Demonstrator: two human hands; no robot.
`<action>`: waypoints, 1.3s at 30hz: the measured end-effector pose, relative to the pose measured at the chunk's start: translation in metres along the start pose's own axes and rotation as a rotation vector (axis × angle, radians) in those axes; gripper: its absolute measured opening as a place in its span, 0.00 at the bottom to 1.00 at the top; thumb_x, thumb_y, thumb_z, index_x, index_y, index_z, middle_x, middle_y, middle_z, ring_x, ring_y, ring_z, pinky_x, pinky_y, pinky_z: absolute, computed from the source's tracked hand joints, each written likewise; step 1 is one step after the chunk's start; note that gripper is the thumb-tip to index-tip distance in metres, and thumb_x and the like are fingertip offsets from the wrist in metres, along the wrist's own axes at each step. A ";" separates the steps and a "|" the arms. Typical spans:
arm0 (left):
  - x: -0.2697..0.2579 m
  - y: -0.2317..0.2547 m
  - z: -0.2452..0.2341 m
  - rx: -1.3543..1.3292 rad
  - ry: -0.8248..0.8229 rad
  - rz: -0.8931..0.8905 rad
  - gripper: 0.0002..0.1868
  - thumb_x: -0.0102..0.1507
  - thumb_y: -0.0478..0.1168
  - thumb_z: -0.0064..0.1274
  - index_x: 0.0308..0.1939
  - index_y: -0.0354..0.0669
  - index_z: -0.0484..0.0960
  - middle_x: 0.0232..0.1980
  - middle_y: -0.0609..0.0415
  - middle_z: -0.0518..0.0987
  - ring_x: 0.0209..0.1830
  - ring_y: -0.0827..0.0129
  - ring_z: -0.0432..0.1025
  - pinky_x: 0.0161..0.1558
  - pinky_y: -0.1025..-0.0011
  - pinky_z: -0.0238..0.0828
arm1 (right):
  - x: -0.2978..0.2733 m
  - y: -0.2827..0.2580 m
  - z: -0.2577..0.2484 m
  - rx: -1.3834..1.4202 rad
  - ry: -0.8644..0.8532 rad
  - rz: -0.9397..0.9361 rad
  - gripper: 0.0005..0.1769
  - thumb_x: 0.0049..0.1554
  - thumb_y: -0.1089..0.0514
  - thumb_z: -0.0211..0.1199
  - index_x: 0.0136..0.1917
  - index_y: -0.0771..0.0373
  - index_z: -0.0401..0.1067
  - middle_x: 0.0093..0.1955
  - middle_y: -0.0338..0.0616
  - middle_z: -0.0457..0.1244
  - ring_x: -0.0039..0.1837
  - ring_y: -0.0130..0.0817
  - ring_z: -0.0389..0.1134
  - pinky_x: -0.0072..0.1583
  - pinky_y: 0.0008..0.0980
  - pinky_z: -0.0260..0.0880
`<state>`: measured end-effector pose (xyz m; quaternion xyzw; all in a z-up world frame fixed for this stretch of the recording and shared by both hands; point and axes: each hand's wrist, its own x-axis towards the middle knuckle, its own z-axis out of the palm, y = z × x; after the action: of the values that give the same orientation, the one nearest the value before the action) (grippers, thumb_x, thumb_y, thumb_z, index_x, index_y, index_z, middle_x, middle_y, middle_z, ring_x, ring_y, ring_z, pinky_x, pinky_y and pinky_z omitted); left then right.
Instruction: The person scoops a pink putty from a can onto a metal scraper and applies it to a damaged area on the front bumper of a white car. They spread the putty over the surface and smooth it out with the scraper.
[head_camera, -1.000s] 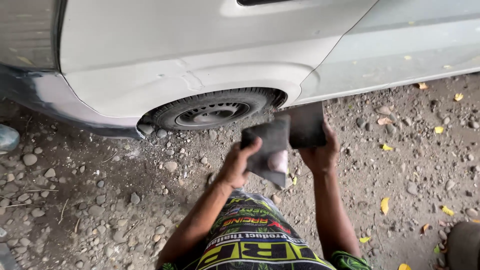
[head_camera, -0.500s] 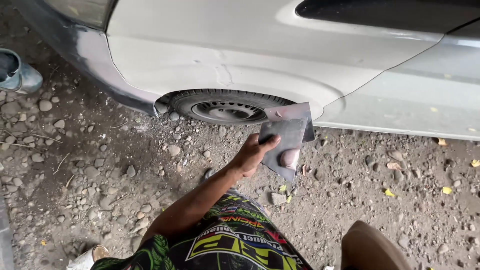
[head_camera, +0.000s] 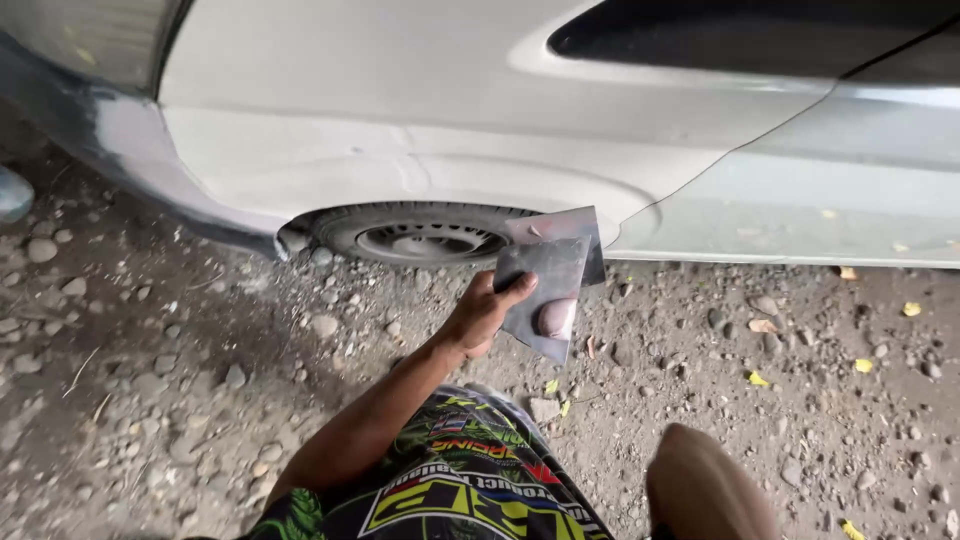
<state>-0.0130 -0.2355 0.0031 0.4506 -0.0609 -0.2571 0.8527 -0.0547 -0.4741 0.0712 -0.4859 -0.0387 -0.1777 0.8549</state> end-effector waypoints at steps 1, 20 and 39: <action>0.005 0.002 0.001 0.000 -0.011 0.007 0.20 0.64 0.55 0.56 0.42 0.40 0.82 0.40 0.59 0.79 0.42 0.75 0.67 0.50 0.69 0.65 | 0.005 -0.002 0.000 0.003 0.002 -0.013 0.20 0.67 0.46 0.53 0.57 0.63 0.74 0.53 0.46 0.68 0.57 0.36 0.68 0.63 0.36 0.69; -0.030 0.004 0.040 -0.133 -0.043 -0.140 0.16 0.63 0.51 0.60 0.41 0.44 0.78 0.36 0.63 0.74 0.37 0.77 0.68 0.38 0.74 0.69 | -0.004 0.112 -0.083 -0.017 0.157 -0.066 0.21 0.70 0.42 0.56 0.56 0.63 0.67 0.54 0.45 0.60 0.56 0.35 0.63 0.63 0.39 0.65; -0.003 0.093 -0.051 0.849 0.131 0.523 0.21 0.75 0.50 0.41 0.45 0.35 0.81 0.21 0.54 0.75 0.17 0.72 0.70 0.21 0.69 0.65 | -0.006 0.033 0.148 -1.344 -0.662 -0.328 0.20 0.49 0.55 0.76 0.56 0.56 0.80 0.63 0.43 0.68 0.71 0.45 0.66 0.74 0.52 0.62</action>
<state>0.0373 -0.1534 0.0474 0.7428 -0.2174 0.0412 0.6319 -0.0336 -0.3319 0.1203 -0.9172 -0.2478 -0.1329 0.2824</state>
